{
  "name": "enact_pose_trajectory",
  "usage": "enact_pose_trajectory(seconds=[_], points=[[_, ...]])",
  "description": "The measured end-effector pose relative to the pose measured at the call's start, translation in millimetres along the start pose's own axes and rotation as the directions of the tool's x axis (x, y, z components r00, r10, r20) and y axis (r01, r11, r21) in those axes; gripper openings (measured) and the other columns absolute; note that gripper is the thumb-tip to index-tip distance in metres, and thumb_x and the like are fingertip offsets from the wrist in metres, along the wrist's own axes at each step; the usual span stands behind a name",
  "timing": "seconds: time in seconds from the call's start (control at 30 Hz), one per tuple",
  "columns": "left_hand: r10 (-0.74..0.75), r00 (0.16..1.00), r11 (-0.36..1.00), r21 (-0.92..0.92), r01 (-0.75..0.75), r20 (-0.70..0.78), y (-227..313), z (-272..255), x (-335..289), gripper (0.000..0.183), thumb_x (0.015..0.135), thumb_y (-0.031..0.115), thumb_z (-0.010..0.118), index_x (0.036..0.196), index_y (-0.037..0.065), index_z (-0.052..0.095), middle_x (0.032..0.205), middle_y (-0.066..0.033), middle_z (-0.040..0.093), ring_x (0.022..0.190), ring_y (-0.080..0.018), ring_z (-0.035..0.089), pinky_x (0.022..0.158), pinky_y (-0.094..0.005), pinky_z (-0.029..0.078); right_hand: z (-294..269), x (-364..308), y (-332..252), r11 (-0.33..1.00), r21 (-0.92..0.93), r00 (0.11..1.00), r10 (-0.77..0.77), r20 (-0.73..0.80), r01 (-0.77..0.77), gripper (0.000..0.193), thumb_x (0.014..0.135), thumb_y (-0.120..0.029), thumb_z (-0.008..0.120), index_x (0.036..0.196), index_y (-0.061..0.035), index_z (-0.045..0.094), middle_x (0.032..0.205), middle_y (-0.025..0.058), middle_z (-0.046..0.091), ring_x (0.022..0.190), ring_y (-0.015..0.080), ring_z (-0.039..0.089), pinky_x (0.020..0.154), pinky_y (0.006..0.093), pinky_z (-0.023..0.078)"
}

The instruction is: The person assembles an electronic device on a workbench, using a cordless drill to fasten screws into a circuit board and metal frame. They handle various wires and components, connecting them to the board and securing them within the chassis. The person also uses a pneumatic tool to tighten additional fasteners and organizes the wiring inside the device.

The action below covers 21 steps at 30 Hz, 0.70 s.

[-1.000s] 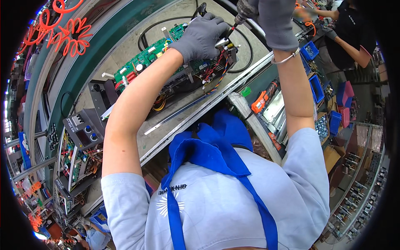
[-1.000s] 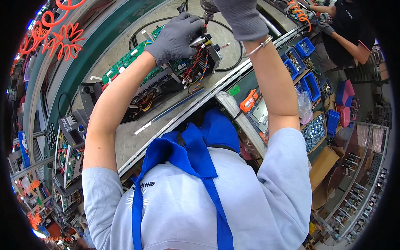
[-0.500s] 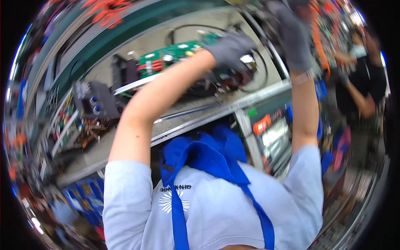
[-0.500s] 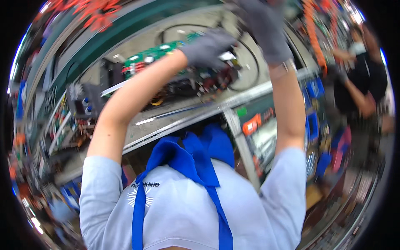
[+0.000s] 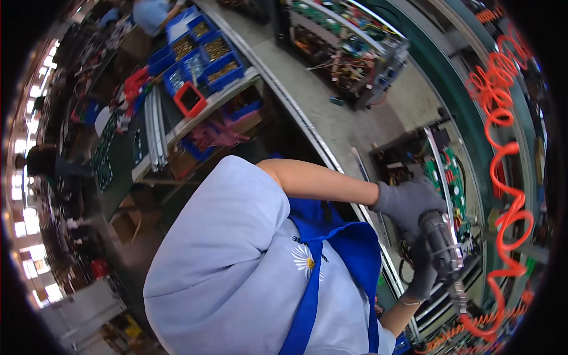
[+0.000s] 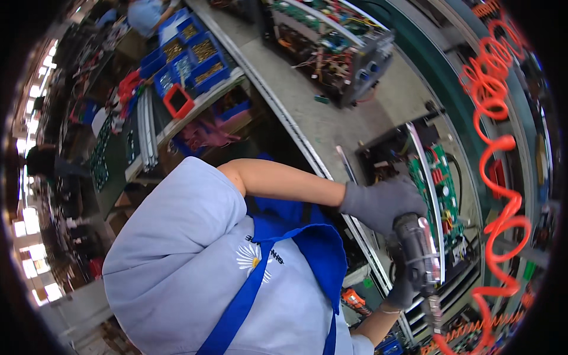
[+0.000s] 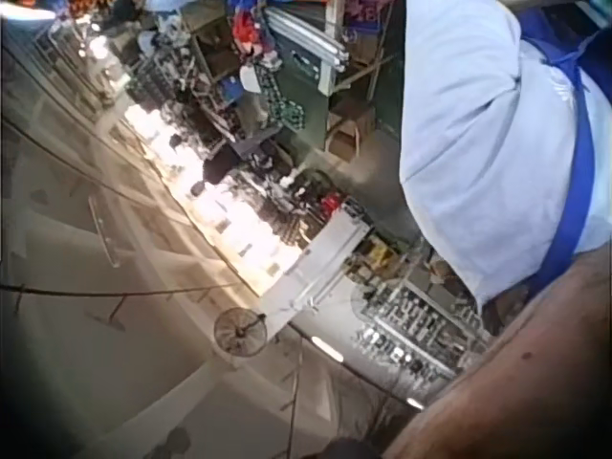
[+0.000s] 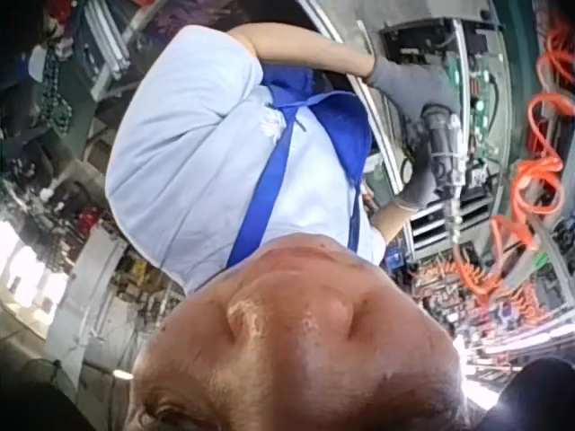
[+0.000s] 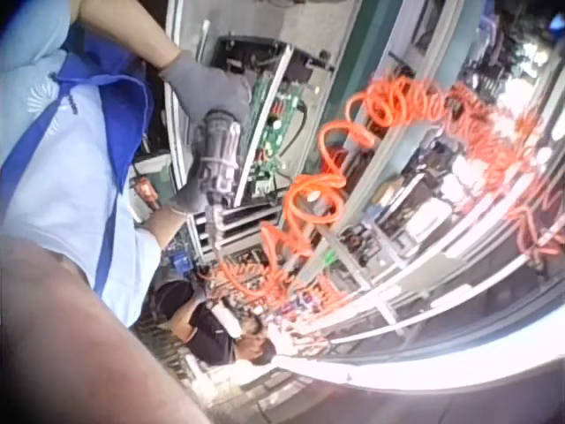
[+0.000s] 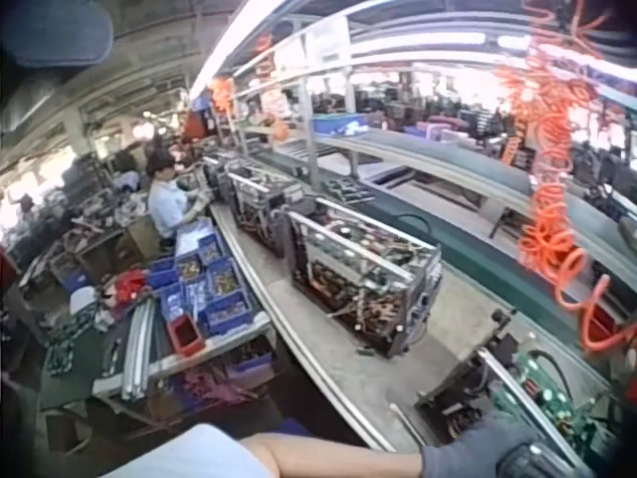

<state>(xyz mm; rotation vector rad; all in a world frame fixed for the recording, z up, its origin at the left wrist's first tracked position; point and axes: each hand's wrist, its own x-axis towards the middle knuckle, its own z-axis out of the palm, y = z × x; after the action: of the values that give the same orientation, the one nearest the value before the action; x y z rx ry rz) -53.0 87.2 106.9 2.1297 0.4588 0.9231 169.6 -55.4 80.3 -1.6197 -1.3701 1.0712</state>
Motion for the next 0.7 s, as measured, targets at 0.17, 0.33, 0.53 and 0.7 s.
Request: enact_pose_trajectory(seconds=[0.17, 0.33, 0.53, 0.7], points=[[0.132, 0.972, 0.809, 0.546, -0.218, 0.193, -47.1, -55.8, -73.5, 0.033, 0.061, 0.027, 0.072, 0.091, 0.018, 0.064, 0.088, -0.0061, 0.062, 0.097, -0.0277, 0.06, 0.111, -0.051, 0.024, 127.0, 38.2, -107.2, 0.71, 0.509, 0.822, 0.172, 0.543, -0.486, 0.07, 0.088, -0.056, 0.054, 0.129, 0.0008, 0.046, 0.101, 0.0188, 0.062, 0.074, 0.0226, 0.066, 0.068, 0.0307, 0.058], [-0.292, 0.955, 0.5, 0.843, 0.199, -0.052, -94.8, -146.9, -187.7, 0.039, 0.067, 0.02, 0.064, 0.103, 0.008, 0.064, 0.11, -0.0164, 0.061, 0.104, -0.0388, 0.058, 0.11, -0.0527, 0.029, 227.9, 48.6, -99.9, 0.219, 0.579, 0.616, 0.366, 0.698, -0.786, 0.048, 0.088, -0.041, 0.062, 0.107, 0.0014, 0.053, 0.071, 0.0074, 0.059, 0.055, 0.0129, 0.06, 0.046, 0.0212, 0.049], [-0.619, 0.408, 0.034, 0.496, 0.868, -0.671, -155.1, -374.7, -340.7, 0.034, 0.078, 0.028, 0.064, 0.108, 0.01, 0.063, 0.105, -0.0158, 0.067, 0.092, -0.0354, 0.066, 0.081, -0.0465, 0.052, 294.0, 60.3, -105.4, -0.112, 0.612, 0.606, 0.086, 0.791, -0.783, 0.057, 0.089, -0.053, 0.058, 0.111, -0.0014, 0.049, 0.076, 0.0049, 0.054, 0.065, 0.0155, 0.054, 0.056, 0.0258, 0.046], [-0.585, 0.201, -0.343, 0.465, 0.816, -0.785, -220.3, -483.8, -446.1, 0.023, 0.08, 0.024, 0.059, 0.091, 0.012, 0.074, 0.097, -0.0144, 0.071, 0.093, -0.0319, 0.068, 0.079, -0.0463, 0.051, 338.9, 72.8, -116.2, 0.044, 0.621, 0.617, 0.181, 0.766, -0.783, 0.061, 0.087, -0.056, 0.06, 0.109, -0.0007, 0.049, 0.077, 0.0065, 0.056, 0.065, 0.0173, 0.056, 0.057, 0.0248, 0.048]])
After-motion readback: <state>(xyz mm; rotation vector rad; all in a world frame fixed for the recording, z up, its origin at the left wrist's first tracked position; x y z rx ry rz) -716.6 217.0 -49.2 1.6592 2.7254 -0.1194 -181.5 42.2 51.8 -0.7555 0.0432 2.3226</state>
